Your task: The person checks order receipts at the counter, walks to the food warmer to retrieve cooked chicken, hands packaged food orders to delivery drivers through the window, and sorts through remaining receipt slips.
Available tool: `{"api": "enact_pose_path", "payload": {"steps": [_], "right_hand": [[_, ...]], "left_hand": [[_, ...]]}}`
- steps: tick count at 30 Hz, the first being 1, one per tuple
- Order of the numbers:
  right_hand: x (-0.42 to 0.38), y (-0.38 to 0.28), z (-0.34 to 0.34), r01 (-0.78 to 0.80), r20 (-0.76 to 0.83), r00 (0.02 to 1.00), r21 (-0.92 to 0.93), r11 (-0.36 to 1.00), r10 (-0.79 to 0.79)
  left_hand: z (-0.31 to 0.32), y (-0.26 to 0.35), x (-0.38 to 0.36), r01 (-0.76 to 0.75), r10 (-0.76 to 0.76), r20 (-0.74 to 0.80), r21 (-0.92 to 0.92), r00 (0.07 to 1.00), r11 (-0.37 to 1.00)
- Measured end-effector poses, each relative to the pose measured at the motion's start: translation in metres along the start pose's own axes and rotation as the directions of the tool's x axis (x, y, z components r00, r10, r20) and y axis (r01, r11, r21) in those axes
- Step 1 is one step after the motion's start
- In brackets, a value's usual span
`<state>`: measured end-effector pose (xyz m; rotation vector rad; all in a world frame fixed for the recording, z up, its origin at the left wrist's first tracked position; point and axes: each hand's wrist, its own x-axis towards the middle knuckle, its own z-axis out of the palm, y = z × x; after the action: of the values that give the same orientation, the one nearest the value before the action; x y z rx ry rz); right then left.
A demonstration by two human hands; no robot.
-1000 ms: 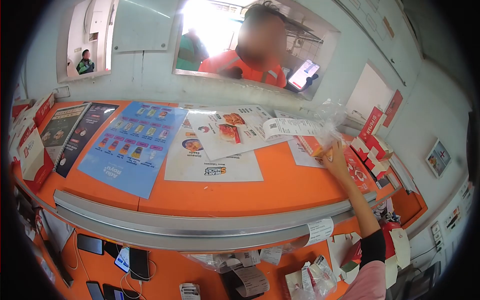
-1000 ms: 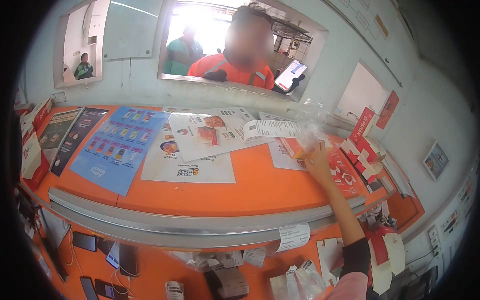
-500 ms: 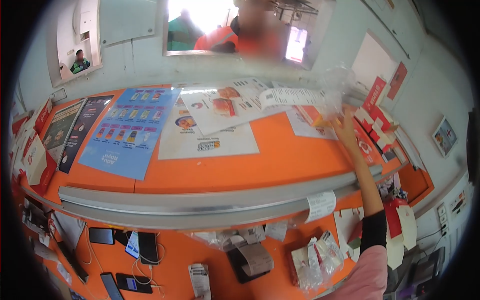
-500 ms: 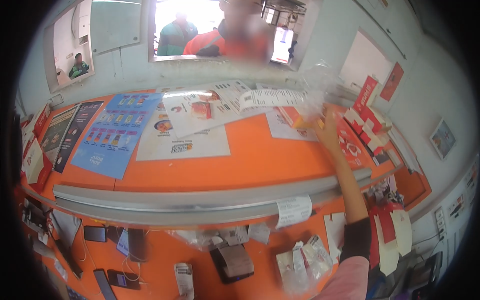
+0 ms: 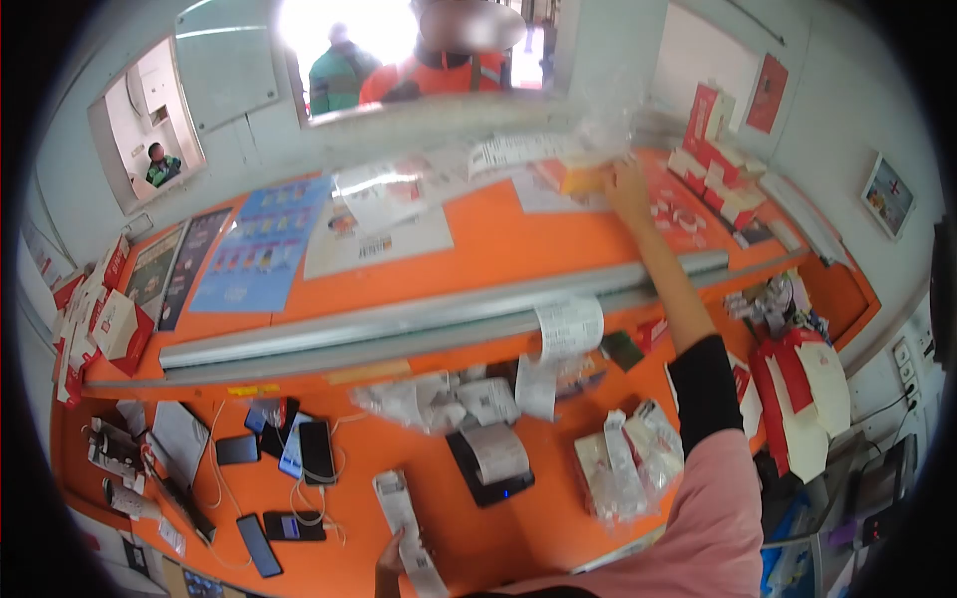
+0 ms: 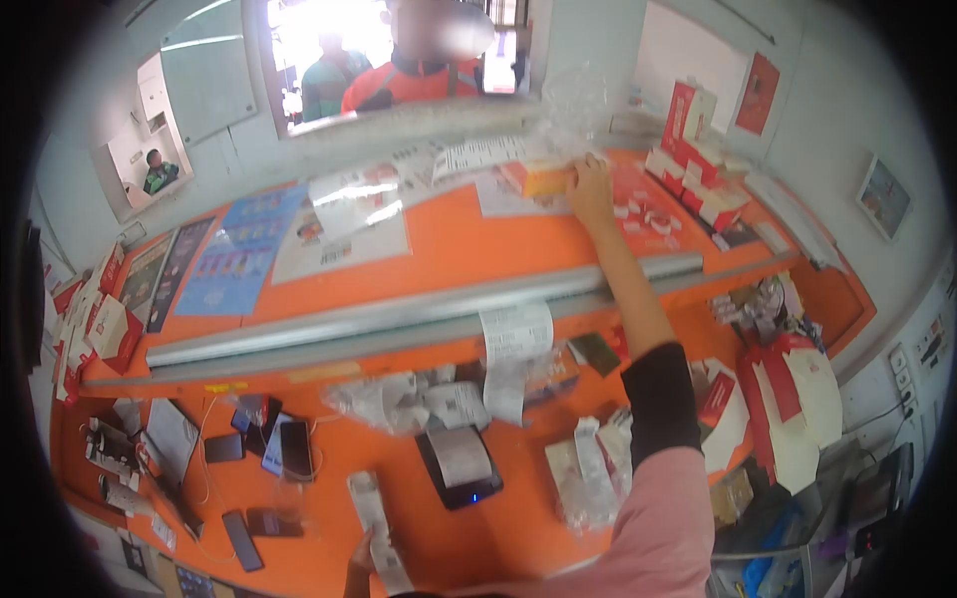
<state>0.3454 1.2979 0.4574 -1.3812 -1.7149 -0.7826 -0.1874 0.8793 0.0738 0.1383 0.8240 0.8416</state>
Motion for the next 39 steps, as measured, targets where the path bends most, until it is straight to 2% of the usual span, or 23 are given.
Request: {"api": "enact_pose_path", "payload": {"steps": [1, 2, 4, 5, 7, 9, 12, 13, 15, 16, 17, 18, 20, 21, 24, 26, 29, 31, 33, 34, 37, 38, 39], "right_hand": [[-0.006, 0.010, 0.012, 0.023, 0.009, 1.000, 0.084, 0.996, -0.024], [-0.011, 0.022, 0.025, 0.039, 0.020, 0.999, 0.167, 0.985, -0.043], [-0.010, 0.018, 0.017, 0.128, -0.022, 0.992, 0.197, 0.972, -0.126], [-0.011, 0.020, 0.015, 0.061, 0.107, 0.992, 0.078, 0.995, -0.070], [-0.005, 0.010, -0.005, 0.063, 0.249, 0.964, 0.128, 0.990, -0.094], [-0.019, -0.040, -0.069, 0.061, 0.136, 0.986, 0.263, 0.963, -0.099], [-0.081, -0.123, -0.173, 0.171, -0.024, 0.985, 0.209, 0.963, -0.170], [-0.117, -0.141, -0.197, -0.061, 0.160, 0.987, 0.254, 0.965, 0.020], [-0.194, -0.169, -0.231, -0.134, 0.352, 0.933, 0.160, 0.978, 0.070], [-0.238, -0.169, -0.235, -0.363, 0.614, 0.757, 0.115, 0.925, 0.222], [-0.293, -0.158, -0.235, -0.468, 0.829, 0.434, -0.127, 0.874, 0.353], [-0.359, -0.155, -0.233, -0.325, 0.831, 0.295, -0.377, 0.867, 0.472], [-0.434, -0.157, -0.248, -0.213, 0.876, 0.102, -0.443, 0.871, 0.470], [-0.435, -0.169, -0.253, -0.513, 0.861, 0.085, -0.394, 0.763, 0.501], [-0.438, -0.169, -0.251, -0.625, 0.832, 0.110, -0.368, 0.689, 0.544], [-0.396, -0.151, -0.260, -0.908, 0.787, 0.200, -0.074, 0.411, 0.584], [-0.323, -0.147, -0.288, -0.936, 0.664, 0.352, 0.244, 0.254, 0.659], [-0.263, -0.161, -0.310, -0.922, 0.323, 0.315, 0.327, 0.207, 0.893], [-0.191, -0.163, -0.340, -0.732, 0.417, 0.582, 0.643, 0.226, 0.698], [-0.167, -0.164, -0.337, -0.712, 0.407, 0.603, 0.663, 0.232, 0.686], [-0.088, -0.173, -0.318, -0.215, -0.113, 0.927, 0.620, 0.755, 0.357], [-0.061, -0.177, -0.309, -0.013, -0.278, 0.943, 0.517, 0.856, 0.182], [-0.035, -0.187, -0.298, 0.023, -0.311, 0.930, 0.585, 0.811, 0.198]], "left_hand": [[-0.022, -0.006, 0.010, 0.068, -0.036, 0.188, -0.170, 0.981, 0.983], [-0.028, -0.008, 0.013, 0.084, -0.046, 0.197, -0.191, 0.979, 0.978], [-0.013, -0.004, 0.006, -0.048, 0.047, 0.045, 0.033, 0.998, 0.998], [-0.025, -0.008, 0.011, -0.009, 0.011, 0.048, -0.054, 0.999, 0.999], [-0.028, -0.011, 0.013, 0.015, -0.007, 0.056, -0.145, 0.998, 0.989], [-0.018, -0.010, 0.012, 0.014, -0.007, 0.045, -0.158, 0.999, 0.987], [-0.009, -0.007, 0.011, -0.002, 0.033, 0.153, -0.194, 0.988, 0.981], [-0.008, -0.005, 0.011, 0.025, 0.007, 0.171, -0.184, 0.985, 0.983], [-0.010, -0.004, 0.012, 0.060, -0.024, 0.200, -0.175, 0.979, 0.983], [-0.011, -0.004, 0.012, 0.061, -0.024, 0.186, -0.194, 0.982, 0.979], [-0.009, -0.004, 0.012, 0.065, -0.028, 0.173, -0.210, 0.985, 0.976], [-0.002, -0.003, 0.011, 0.063, -0.018, 0.196, -0.224, 0.981, 0.973], [-0.004, -0.003, 0.012, 0.064, -0.022, 0.197, -0.210, 0.980, 0.976], [-0.005, -0.004, 0.012, 0.053, -0.015, 0.185, -0.202, 0.983, 0.978], [-0.002, -0.007, 0.013, 0.049, -0.009, 0.181, -0.220, 0.983, 0.974], [0.000, -0.006, 0.012, 0.023, 0.021, 0.187, -0.229, 0.982, 0.973], [0.002, -0.004, 0.012, 0.032, 0.001, 0.158, -0.209, 0.987, 0.977], [0.000, -0.006, 0.012, 0.030, 0.000, 0.178, -0.167, 0.984, 0.986], [0.000, -0.005, 0.010, -0.007, 0.038, 0.177, -0.177, 0.983, 0.984], [-0.003, -0.006, 0.010, -0.016, 0.032, 0.124, -0.126, 0.992, 0.992], [-0.005, -0.006, 0.011, -0.027, 0.037, 0.101, -0.094, 0.994, 0.995], [-0.003, -0.004, 0.009, -0.020, 0.028, 0.080, -0.100, 0.996, 0.995], [-0.006, -0.006, 0.010, -0.032, 0.039, 0.072, -0.094, 0.997, 0.995]]}}
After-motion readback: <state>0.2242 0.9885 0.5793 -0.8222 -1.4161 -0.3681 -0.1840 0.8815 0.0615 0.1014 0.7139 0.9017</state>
